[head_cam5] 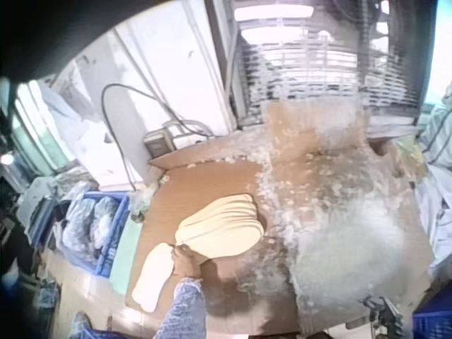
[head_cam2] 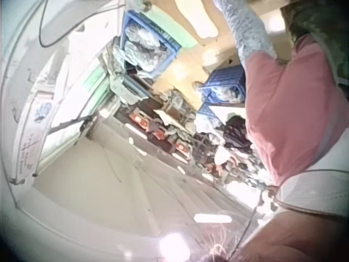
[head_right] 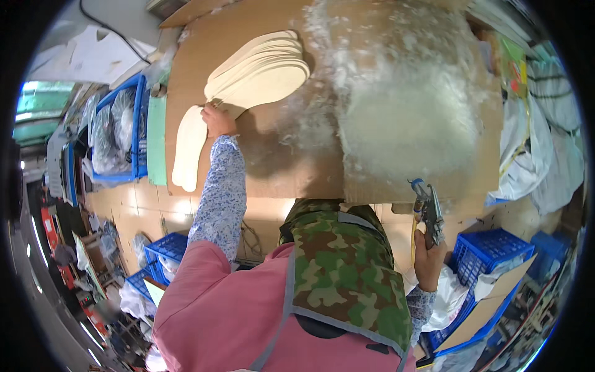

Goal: Applying glue to shoe insoles using a spray gun and stacking them.

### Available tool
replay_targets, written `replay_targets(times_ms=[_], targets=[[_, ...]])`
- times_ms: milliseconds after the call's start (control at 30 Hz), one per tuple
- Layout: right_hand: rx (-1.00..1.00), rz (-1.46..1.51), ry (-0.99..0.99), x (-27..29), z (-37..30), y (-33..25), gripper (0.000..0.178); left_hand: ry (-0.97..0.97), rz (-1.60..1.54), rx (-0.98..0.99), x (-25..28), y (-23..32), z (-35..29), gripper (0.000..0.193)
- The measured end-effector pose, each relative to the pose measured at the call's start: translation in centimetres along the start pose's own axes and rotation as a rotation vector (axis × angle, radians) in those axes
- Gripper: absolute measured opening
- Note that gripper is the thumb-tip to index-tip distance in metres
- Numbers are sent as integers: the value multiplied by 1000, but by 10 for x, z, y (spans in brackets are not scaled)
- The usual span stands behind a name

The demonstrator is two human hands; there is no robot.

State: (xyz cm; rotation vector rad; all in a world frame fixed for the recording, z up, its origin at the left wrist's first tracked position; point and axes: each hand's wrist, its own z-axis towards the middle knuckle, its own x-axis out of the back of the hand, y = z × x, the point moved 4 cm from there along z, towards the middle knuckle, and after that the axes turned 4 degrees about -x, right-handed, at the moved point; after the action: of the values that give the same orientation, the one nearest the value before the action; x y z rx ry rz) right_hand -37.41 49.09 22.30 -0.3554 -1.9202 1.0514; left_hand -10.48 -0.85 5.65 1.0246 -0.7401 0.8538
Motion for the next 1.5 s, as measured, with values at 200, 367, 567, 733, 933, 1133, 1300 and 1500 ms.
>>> replay_targets(times_ms=[200, 367, 567, 733, 933, 1133, 1300, 1500], targets=[[77, -54, 80, 14, 2, 11, 19, 128, -79, 14, -16, 26, 19, 45], [29, -59, 45, 24, -1, 8, 18, 88, 81, 146, -23, 36, 44, 36], [4, -21, 80, 34, -9, 25, 22, 54, 226, 18, -21, 20, 45, 34], [-73, -57, 121, 43, -14, 48, 27, 9, 417, -73, -5, 40, 35, 37], [4, -16, 123, 47, -4, 47, 25, -107, -108, -299, 24, 11, 37, 24], [-59, 31, 149, 52, -3, 65, 20, -404, -1199, -14, 147, 179, 3, 21], [-109, 39, 146, 68, -8, 60, 18, -655, -1385, -4, 117, 277, -72, 23], [-178, 0, 125, 72, -13, 65, 20, -850, -870, -201, -5, 304, -186, 23]])
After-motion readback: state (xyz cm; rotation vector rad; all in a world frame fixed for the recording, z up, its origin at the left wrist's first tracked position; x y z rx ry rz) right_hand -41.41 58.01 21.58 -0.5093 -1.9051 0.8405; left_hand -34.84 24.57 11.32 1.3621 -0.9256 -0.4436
